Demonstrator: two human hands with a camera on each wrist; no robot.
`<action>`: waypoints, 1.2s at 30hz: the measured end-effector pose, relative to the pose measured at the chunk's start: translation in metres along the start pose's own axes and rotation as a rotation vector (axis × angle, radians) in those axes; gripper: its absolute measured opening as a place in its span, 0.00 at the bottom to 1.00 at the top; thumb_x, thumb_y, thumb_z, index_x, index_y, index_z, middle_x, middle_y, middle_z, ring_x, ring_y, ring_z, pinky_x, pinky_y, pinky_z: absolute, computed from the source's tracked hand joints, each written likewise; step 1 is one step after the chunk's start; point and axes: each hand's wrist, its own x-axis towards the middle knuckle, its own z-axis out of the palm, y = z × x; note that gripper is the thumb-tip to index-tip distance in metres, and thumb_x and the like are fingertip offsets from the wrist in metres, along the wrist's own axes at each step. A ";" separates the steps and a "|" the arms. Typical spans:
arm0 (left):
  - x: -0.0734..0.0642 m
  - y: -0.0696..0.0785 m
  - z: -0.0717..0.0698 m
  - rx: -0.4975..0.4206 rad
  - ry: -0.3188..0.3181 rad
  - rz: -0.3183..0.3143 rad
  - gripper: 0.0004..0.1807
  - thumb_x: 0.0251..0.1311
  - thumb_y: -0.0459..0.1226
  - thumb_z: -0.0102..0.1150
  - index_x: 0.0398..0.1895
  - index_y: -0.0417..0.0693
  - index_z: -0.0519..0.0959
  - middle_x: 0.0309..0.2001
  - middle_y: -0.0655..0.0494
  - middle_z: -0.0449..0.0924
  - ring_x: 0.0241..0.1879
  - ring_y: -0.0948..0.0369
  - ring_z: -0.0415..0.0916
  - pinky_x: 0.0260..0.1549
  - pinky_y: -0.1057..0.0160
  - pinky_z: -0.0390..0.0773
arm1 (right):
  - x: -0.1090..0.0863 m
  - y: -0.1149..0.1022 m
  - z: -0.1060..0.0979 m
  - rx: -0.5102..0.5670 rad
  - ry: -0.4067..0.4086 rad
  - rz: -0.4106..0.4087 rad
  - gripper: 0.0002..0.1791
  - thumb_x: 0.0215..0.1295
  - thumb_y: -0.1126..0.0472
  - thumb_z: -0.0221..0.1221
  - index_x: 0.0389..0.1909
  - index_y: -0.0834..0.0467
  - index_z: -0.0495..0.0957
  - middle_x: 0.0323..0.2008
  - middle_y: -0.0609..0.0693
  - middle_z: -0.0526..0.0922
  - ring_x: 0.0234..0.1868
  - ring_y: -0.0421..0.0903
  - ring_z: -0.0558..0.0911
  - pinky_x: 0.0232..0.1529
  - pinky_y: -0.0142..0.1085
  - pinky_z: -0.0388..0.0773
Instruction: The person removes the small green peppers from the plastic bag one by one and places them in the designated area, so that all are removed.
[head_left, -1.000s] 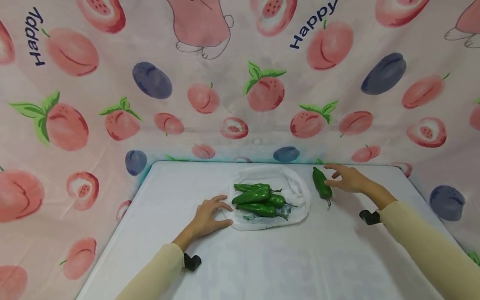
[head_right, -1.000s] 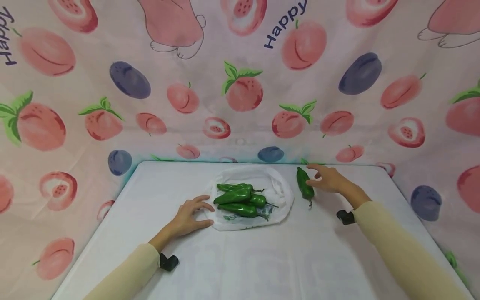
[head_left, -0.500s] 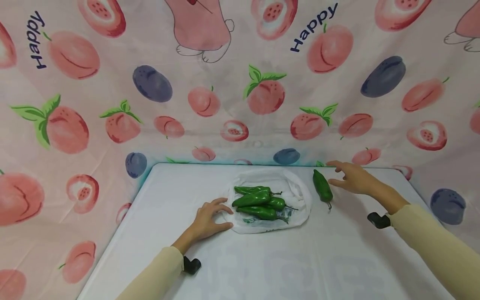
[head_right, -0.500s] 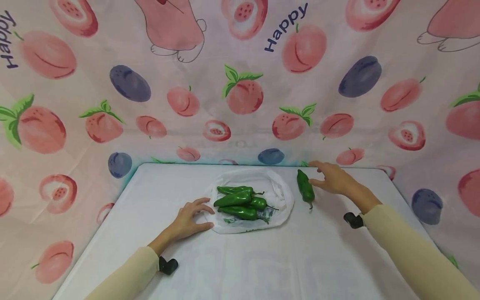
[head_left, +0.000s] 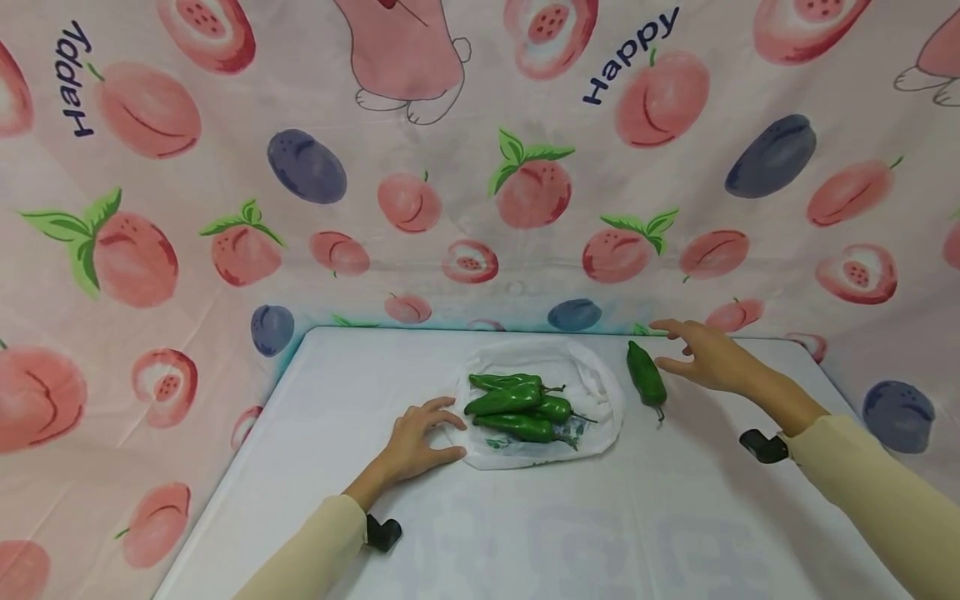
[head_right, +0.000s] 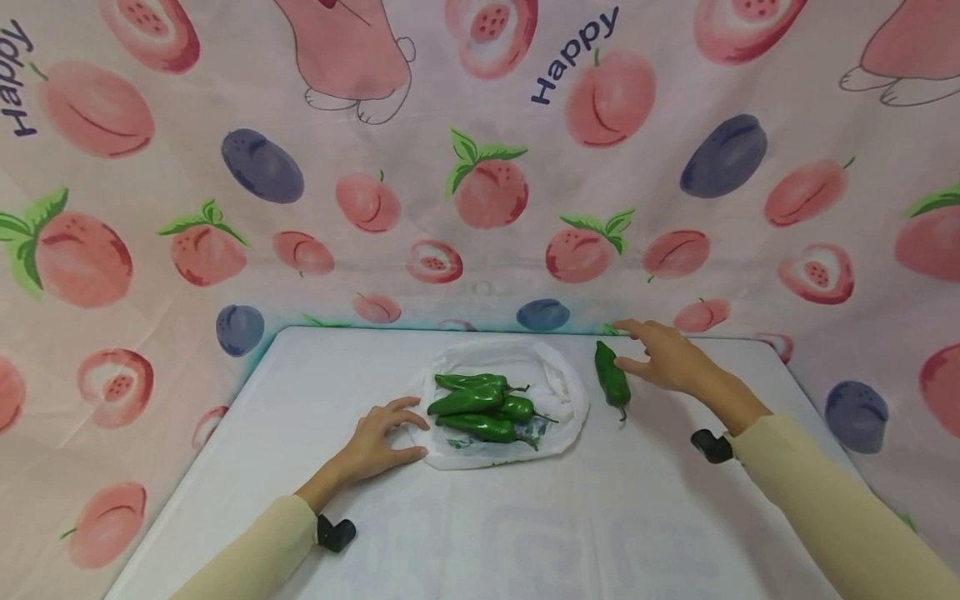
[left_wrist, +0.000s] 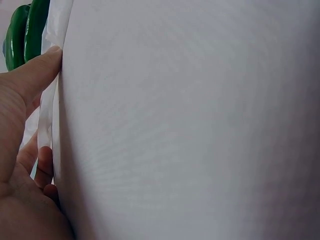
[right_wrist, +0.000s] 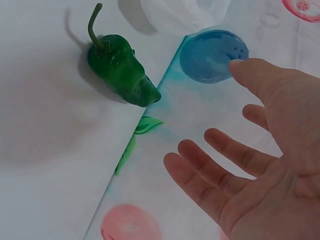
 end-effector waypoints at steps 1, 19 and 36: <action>0.000 0.000 0.000 0.000 0.000 0.000 0.16 0.58 0.47 0.75 0.49 0.63 0.85 0.74 0.53 0.68 0.61 0.47 0.67 0.58 0.38 0.58 | 0.000 -0.001 0.000 0.003 -0.002 0.001 0.35 0.66 0.58 0.69 0.71 0.62 0.68 0.55 0.70 0.80 0.45 0.63 0.84 0.39 0.50 0.85; 0.000 0.001 0.000 0.008 0.001 0.005 0.15 0.59 0.47 0.74 0.49 0.63 0.85 0.74 0.54 0.68 0.60 0.46 0.67 0.58 0.37 0.59 | 0.008 -0.019 -0.004 0.037 0.046 -0.131 0.36 0.64 0.55 0.72 0.70 0.58 0.71 0.60 0.63 0.79 0.49 0.57 0.83 0.44 0.51 0.84; -0.001 0.003 -0.002 -0.012 -0.006 0.002 0.15 0.59 0.47 0.74 0.49 0.62 0.85 0.74 0.54 0.67 0.61 0.46 0.67 0.59 0.37 0.58 | 0.033 -0.054 -0.004 0.047 0.046 -0.240 0.35 0.64 0.56 0.72 0.70 0.60 0.71 0.56 0.61 0.82 0.49 0.56 0.83 0.45 0.51 0.83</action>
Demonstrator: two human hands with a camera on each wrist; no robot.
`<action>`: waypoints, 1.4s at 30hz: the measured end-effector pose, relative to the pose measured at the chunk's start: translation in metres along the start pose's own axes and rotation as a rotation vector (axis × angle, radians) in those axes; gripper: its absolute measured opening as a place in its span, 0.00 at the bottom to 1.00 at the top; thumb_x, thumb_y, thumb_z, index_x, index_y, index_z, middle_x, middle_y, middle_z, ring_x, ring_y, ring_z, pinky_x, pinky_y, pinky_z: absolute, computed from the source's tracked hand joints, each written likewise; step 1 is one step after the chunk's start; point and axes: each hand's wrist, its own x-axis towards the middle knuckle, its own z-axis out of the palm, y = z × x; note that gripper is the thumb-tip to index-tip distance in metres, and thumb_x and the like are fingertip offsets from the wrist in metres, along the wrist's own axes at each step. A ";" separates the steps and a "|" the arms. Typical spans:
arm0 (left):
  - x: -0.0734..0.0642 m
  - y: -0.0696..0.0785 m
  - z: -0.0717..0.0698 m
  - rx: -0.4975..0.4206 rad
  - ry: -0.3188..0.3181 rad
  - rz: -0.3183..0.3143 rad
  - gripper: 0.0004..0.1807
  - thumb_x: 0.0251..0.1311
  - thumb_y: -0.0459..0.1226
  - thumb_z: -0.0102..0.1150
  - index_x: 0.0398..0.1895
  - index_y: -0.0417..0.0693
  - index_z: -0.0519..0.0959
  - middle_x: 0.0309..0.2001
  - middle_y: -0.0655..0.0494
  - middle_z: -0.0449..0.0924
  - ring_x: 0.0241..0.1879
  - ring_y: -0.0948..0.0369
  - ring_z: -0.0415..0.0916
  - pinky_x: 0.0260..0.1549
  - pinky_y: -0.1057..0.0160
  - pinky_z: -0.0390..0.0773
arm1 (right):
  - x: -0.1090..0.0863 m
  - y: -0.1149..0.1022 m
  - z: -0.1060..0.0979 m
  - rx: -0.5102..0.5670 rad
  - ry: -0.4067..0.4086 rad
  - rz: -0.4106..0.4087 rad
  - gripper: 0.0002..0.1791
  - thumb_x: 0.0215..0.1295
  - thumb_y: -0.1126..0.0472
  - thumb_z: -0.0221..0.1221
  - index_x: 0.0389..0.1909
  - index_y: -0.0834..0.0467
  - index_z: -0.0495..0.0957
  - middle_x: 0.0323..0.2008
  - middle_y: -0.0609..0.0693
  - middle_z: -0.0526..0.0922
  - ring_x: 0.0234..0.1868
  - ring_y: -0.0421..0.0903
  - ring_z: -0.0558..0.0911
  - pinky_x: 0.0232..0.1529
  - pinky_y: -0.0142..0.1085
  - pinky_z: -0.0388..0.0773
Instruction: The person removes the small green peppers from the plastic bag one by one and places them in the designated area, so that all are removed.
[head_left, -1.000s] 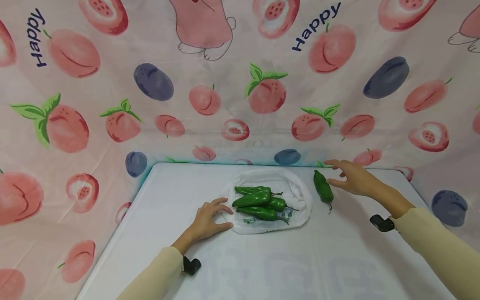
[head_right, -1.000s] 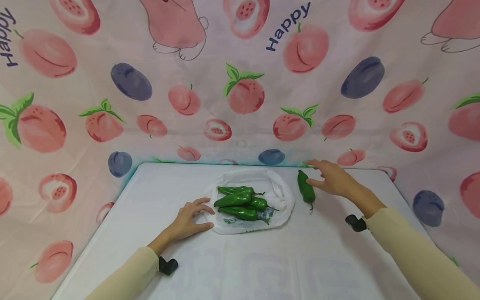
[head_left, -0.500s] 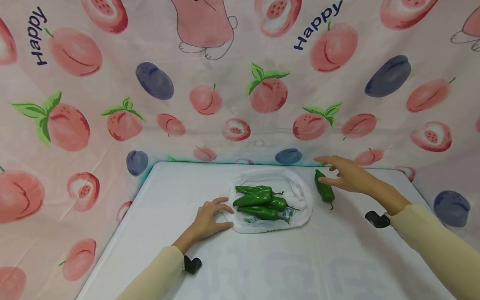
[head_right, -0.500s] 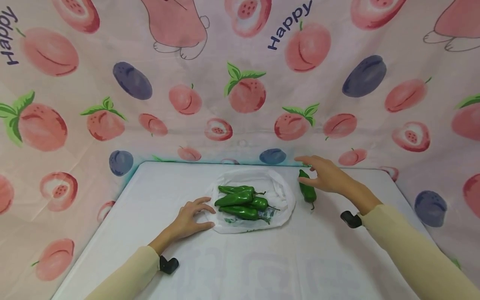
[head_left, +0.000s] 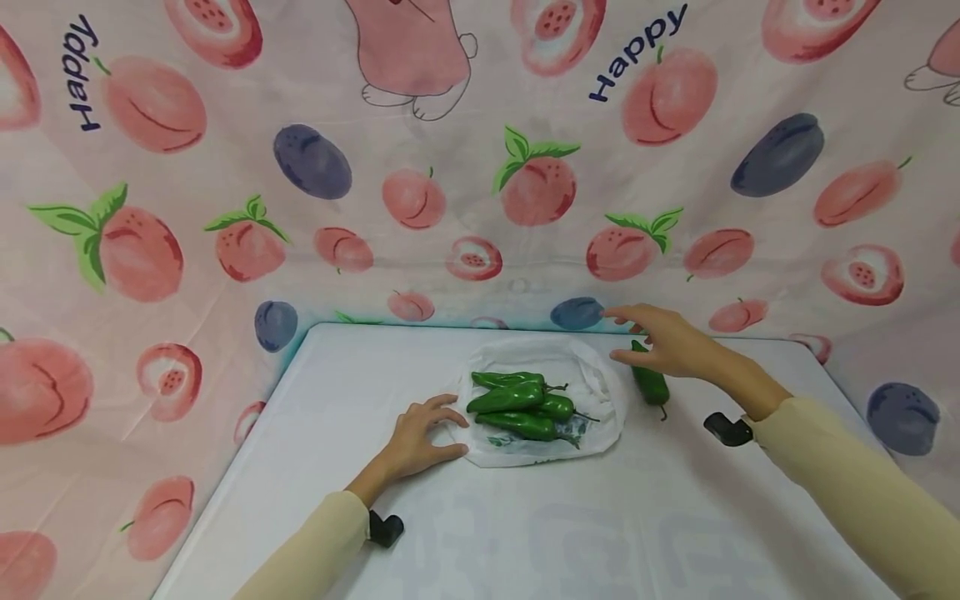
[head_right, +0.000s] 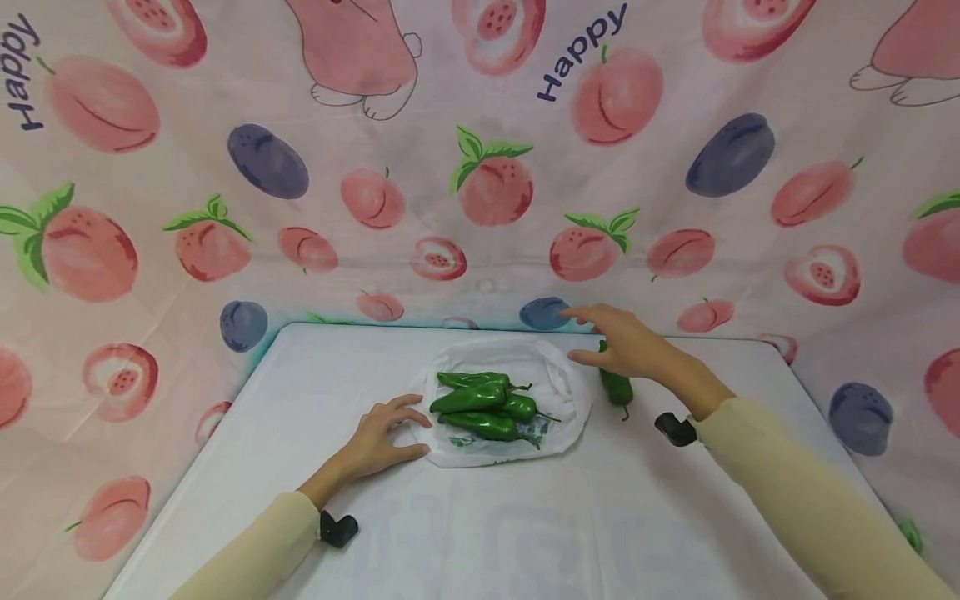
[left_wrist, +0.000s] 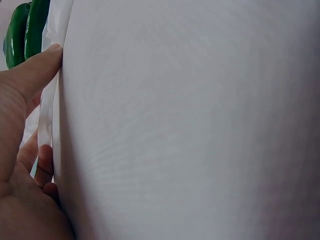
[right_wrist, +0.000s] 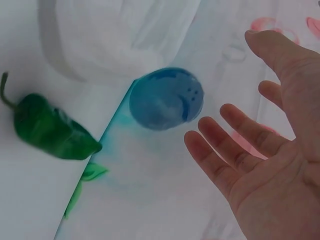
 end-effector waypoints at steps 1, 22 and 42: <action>0.000 0.000 0.000 -0.002 0.002 0.003 0.15 0.59 0.47 0.74 0.49 0.62 0.85 0.74 0.53 0.67 0.61 0.46 0.67 0.58 0.37 0.58 | 0.002 -0.001 0.001 0.006 -0.002 -0.002 0.35 0.64 0.56 0.72 0.70 0.60 0.72 0.56 0.61 0.81 0.49 0.56 0.83 0.45 0.51 0.83; 0.000 0.000 -0.001 -0.023 0.003 -0.003 0.15 0.60 0.47 0.74 0.49 0.61 0.85 0.74 0.53 0.68 0.61 0.46 0.66 0.58 0.38 0.58 | 0.047 -0.035 0.045 0.148 -0.041 -0.149 0.35 0.65 0.56 0.70 0.71 0.59 0.71 0.63 0.60 0.77 0.51 0.54 0.83 0.46 0.52 0.82; 0.002 -0.001 0.000 0.005 -0.012 -0.027 0.15 0.59 0.48 0.74 0.49 0.63 0.85 0.74 0.55 0.67 0.63 0.47 0.66 0.60 0.37 0.57 | 0.077 -0.064 0.083 0.191 -0.242 -0.175 0.36 0.68 0.52 0.68 0.74 0.53 0.68 0.62 0.54 0.79 0.58 0.53 0.80 0.54 0.53 0.80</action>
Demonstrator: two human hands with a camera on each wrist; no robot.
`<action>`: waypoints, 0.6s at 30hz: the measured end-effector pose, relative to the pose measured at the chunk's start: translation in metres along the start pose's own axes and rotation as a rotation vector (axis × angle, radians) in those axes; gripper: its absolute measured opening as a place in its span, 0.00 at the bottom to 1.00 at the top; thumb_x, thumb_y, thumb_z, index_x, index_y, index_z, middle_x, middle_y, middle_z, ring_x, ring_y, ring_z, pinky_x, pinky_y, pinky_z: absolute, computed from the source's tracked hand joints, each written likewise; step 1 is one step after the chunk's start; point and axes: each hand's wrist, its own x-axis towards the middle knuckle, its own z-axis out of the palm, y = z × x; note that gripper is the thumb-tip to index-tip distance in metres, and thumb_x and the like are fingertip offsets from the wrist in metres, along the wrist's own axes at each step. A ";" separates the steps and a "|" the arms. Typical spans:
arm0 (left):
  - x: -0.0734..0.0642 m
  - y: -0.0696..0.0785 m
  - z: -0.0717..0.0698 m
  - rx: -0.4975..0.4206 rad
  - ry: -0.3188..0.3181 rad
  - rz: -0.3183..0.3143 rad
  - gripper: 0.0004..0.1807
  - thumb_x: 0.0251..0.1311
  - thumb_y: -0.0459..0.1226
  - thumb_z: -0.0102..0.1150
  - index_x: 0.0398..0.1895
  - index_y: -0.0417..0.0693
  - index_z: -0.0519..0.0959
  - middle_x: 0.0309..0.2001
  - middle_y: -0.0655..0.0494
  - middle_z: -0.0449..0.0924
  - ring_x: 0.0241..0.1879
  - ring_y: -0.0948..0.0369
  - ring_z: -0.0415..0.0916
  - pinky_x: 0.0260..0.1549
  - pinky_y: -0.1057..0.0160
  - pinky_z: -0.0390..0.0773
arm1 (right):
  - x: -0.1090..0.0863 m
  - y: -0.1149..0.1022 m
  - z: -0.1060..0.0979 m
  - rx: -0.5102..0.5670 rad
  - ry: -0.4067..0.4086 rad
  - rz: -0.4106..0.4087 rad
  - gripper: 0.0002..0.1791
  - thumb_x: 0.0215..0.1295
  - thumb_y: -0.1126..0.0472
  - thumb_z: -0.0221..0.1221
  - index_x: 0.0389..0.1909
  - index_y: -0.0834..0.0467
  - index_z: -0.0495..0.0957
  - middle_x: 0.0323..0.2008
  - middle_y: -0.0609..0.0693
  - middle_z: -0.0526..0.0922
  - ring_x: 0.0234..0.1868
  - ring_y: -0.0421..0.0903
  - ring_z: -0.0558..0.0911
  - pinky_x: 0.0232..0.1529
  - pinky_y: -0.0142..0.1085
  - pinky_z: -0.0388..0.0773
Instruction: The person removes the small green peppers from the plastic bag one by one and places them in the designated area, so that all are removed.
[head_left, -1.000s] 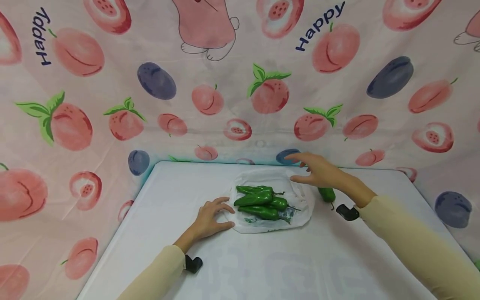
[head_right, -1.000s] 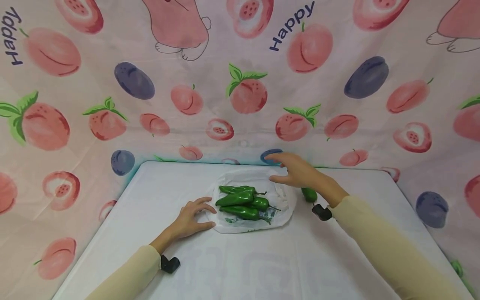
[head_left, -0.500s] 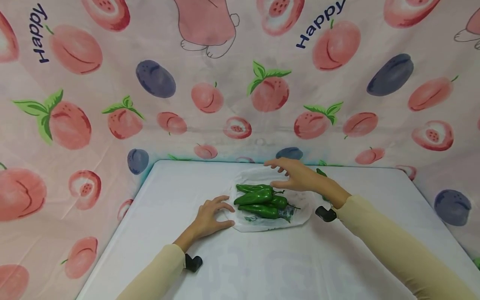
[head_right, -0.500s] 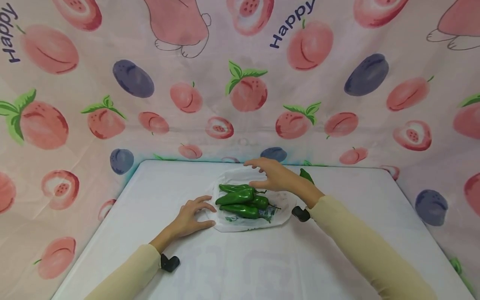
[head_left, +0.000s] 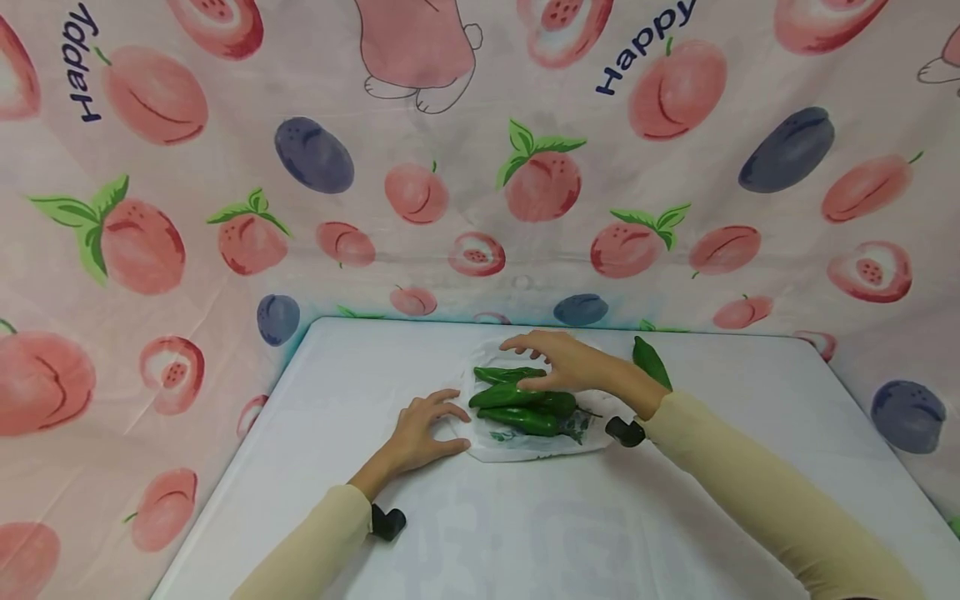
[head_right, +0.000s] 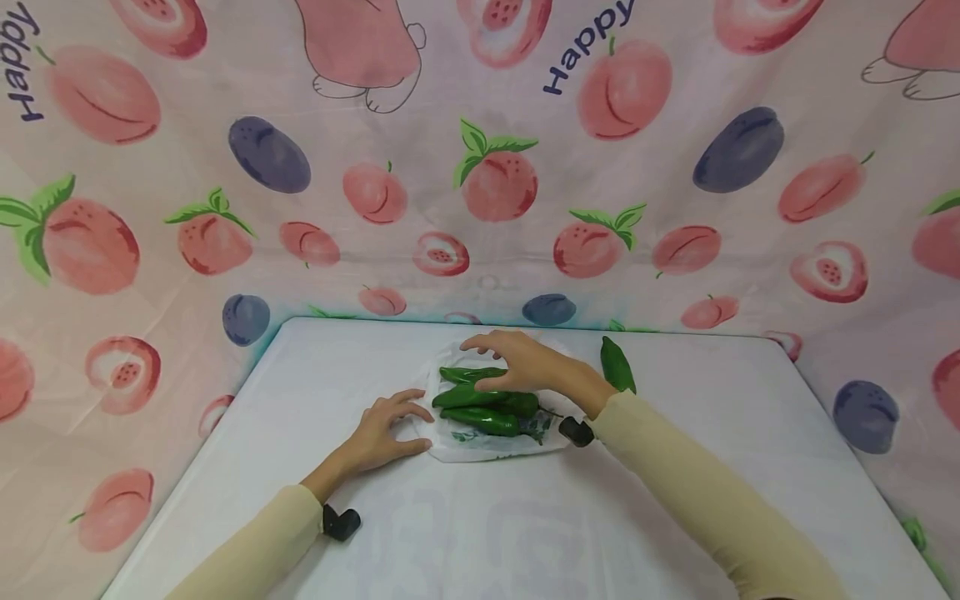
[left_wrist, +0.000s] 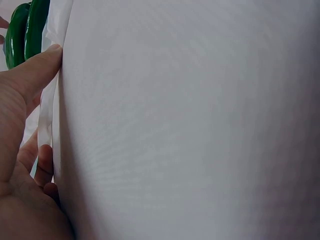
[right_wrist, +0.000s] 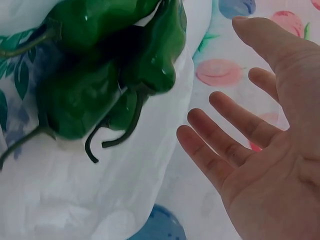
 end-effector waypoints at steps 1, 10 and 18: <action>0.000 0.000 0.000 -0.001 -0.002 -0.002 0.15 0.60 0.48 0.74 0.49 0.63 0.85 0.74 0.56 0.67 0.63 0.47 0.65 0.60 0.37 0.57 | 0.002 0.000 0.002 0.001 -0.012 -0.002 0.36 0.68 0.52 0.68 0.74 0.53 0.68 0.62 0.54 0.78 0.58 0.53 0.80 0.54 0.53 0.80; 0.000 0.000 0.000 0.000 0.006 0.003 0.15 0.59 0.48 0.74 0.48 0.63 0.85 0.74 0.55 0.68 0.62 0.46 0.66 0.59 0.36 0.58 | 0.017 -0.002 0.014 0.019 -0.114 -0.015 0.35 0.68 0.54 0.68 0.74 0.56 0.68 0.63 0.60 0.78 0.60 0.60 0.79 0.57 0.55 0.77; 0.000 0.002 -0.002 -0.001 0.009 0.000 0.14 0.59 0.49 0.74 0.48 0.64 0.85 0.73 0.55 0.68 0.62 0.47 0.67 0.59 0.36 0.58 | 0.025 -0.008 0.019 0.001 -0.189 0.003 0.34 0.69 0.58 0.67 0.73 0.58 0.68 0.64 0.59 0.77 0.61 0.57 0.79 0.61 0.53 0.75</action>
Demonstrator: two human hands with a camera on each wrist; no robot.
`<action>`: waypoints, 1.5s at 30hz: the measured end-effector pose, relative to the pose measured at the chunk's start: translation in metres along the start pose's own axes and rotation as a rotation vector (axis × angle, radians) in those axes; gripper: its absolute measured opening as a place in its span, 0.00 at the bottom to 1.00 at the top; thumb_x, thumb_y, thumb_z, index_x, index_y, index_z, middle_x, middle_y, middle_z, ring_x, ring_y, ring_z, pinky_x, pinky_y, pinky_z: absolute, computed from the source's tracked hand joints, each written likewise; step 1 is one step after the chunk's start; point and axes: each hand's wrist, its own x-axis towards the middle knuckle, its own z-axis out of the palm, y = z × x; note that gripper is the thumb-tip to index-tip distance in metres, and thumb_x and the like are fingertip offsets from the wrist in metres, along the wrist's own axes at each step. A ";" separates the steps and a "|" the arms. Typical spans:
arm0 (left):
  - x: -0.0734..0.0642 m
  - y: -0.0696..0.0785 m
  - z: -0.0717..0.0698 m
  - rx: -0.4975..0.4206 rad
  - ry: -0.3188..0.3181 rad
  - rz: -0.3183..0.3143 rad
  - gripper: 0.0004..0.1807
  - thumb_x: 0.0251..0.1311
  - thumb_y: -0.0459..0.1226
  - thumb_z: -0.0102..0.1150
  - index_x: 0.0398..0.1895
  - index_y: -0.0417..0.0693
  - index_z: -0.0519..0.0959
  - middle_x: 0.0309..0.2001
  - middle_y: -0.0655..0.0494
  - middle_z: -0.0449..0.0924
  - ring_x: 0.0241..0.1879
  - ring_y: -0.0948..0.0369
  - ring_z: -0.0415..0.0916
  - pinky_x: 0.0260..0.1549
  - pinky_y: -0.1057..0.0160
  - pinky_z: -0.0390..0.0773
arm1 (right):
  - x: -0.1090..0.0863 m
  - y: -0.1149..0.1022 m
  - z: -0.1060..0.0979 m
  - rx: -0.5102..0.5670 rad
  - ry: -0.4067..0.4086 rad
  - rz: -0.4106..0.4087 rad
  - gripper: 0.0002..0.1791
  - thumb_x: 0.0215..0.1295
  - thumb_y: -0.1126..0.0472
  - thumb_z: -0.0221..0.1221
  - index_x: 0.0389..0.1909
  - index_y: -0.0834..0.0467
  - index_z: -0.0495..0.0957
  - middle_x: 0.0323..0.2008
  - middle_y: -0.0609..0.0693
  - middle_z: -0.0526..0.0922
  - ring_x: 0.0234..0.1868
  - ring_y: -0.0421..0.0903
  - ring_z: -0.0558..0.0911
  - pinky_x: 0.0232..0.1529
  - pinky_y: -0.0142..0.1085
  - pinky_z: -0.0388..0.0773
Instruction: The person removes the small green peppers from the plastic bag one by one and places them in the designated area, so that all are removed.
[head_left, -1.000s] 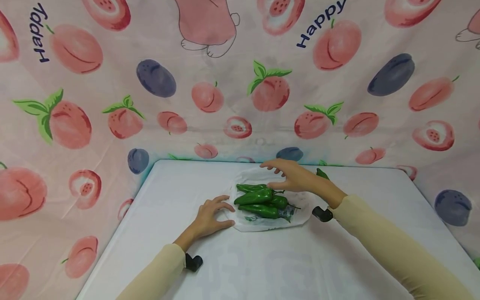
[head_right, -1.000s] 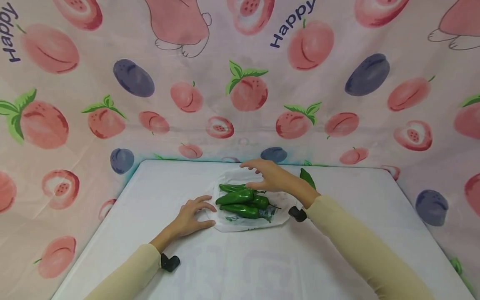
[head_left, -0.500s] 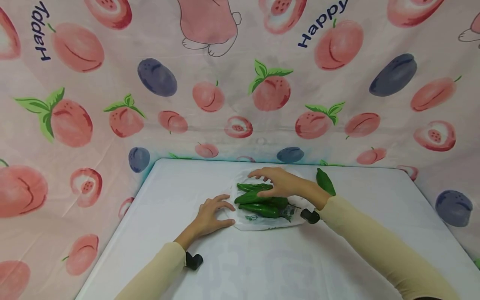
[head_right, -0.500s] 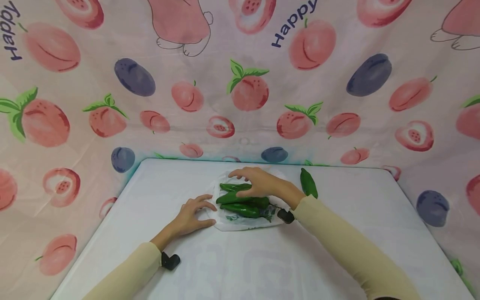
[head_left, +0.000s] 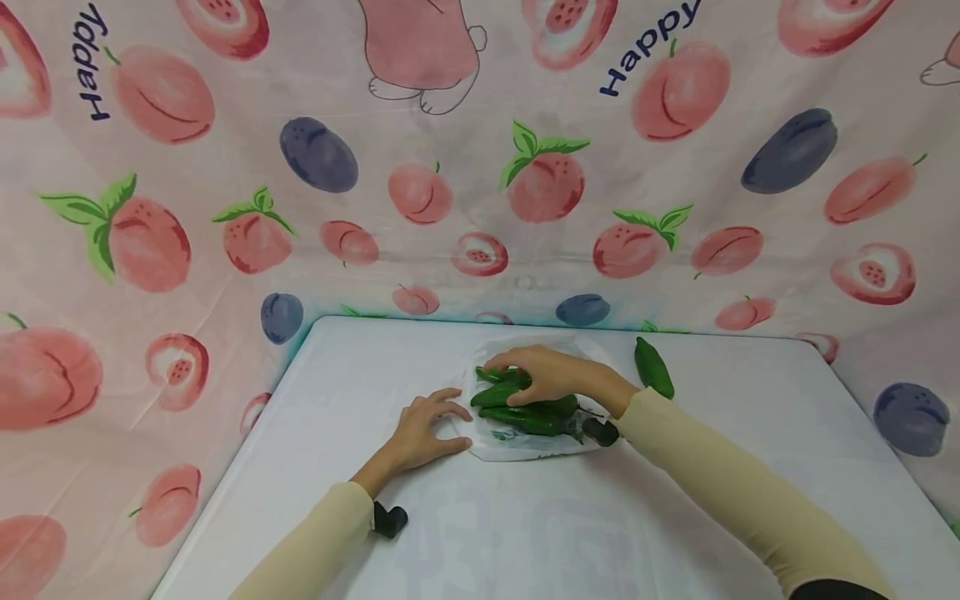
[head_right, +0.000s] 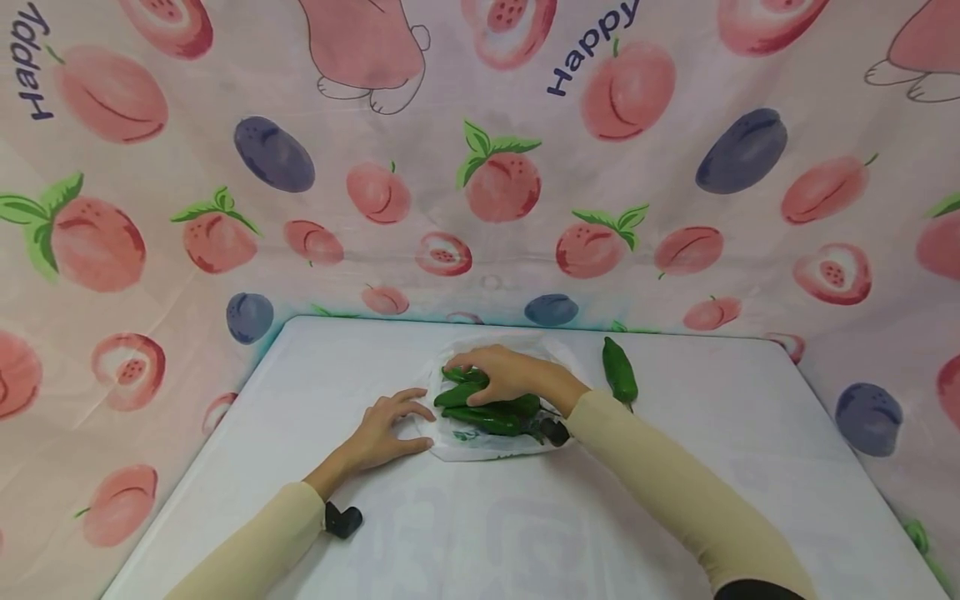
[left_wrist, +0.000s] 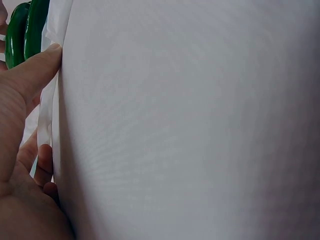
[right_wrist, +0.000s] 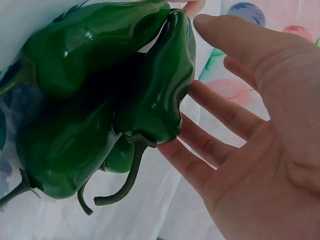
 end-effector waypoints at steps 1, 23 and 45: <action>0.000 0.000 0.000 0.001 0.001 0.001 0.14 0.59 0.49 0.74 0.48 0.64 0.85 0.73 0.55 0.68 0.62 0.47 0.66 0.59 0.37 0.58 | 0.000 -0.001 0.000 -0.002 -0.011 0.005 0.34 0.69 0.58 0.67 0.74 0.58 0.68 0.64 0.59 0.77 0.62 0.57 0.79 0.61 0.53 0.75; 0.000 0.000 0.002 -0.010 0.001 -0.011 0.15 0.59 0.48 0.74 0.48 0.63 0.85 0.74 0.54 0.68 0.63 0.47 0.66 0.59 0.38 0.58 | 0.010 -0.010 -0.001 -0.102 -0.182 0.128 0.28 0.71 0.62 0.65 0.71 0.51 0.73 0.62 0.54 0.80 0.64 0.53 0.77 0.63 0.49 0.74; 0.000 0.000 0.002 -0.003 0.009 -0.001 0.15 0.59 0.48 0.75 0.48 0.63 0.85 0.73 0.54 0.69 0.62 0.46 0.67 0.60 0.35 0.57 | 0.012 -0.007 0.001 -0.125 -0.174 0.121 0.27 0.70 0.62 0.66 0.68 0.46 0.76 0.66 0.48 0.78 0.67 0.49 0.75 0.65 0.47 0.72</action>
